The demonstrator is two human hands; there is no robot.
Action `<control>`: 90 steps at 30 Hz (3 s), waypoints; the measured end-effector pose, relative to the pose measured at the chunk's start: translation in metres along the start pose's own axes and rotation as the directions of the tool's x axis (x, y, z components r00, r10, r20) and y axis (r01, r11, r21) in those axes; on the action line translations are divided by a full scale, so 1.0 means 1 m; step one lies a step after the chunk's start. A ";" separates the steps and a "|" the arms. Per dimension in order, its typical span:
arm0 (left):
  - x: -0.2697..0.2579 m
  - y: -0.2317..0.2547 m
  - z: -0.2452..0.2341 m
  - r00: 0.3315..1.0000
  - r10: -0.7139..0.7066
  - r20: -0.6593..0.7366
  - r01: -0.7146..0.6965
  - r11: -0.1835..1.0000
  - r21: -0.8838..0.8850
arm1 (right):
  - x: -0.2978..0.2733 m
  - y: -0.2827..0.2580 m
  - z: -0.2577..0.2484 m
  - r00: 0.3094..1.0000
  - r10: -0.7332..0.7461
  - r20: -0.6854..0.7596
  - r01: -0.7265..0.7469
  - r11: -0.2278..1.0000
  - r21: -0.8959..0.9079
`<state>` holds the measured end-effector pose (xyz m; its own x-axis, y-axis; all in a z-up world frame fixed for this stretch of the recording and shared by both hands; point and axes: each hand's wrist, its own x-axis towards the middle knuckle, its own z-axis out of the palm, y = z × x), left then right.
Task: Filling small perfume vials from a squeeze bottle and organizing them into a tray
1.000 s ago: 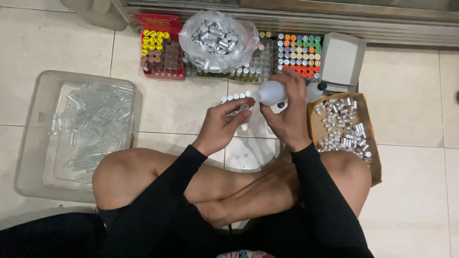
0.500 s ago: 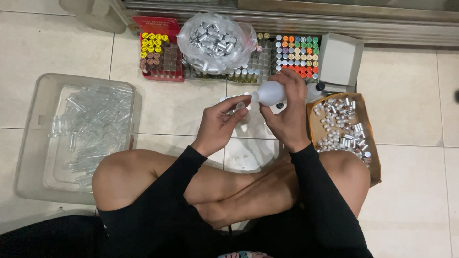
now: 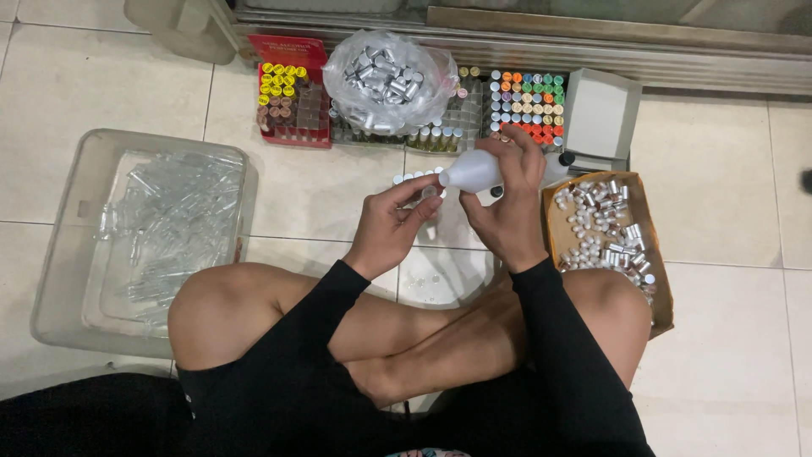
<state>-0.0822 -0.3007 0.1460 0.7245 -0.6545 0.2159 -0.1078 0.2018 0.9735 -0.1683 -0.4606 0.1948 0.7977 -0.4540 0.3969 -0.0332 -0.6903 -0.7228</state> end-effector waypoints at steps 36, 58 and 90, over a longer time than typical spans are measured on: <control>-0.003 0.001 -0.001 0.998 -0.050 -0.035 0.051 0.998 0.035 | -0.003 0.008 0.003 0.989 -0.150 -0.012 0.147 0.981 -0.128; -0.004 -0.014 0.000 0.998 -0.047 -0.038 0.048 0.998 0.028 | -0.001 0.003 0.000 0.979 -0.203 -0.031 0.195 0.967 -0.162; -0.005 -0.010 -0.002 0.999 -0.030 -0.014 0.030 0.999 0.035 | 0.000 0.009 -0.001 0.966 -0.255 -0.037 0.244 0.951 -0.189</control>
<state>-0.0837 -0.2984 0.1348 0.7366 -0.6503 0.1856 -0.1096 0.1560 0.9817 -0.1692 -0.4675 0.1884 0.7569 -0.2836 0.5888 0.0488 -0.8738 -0.4838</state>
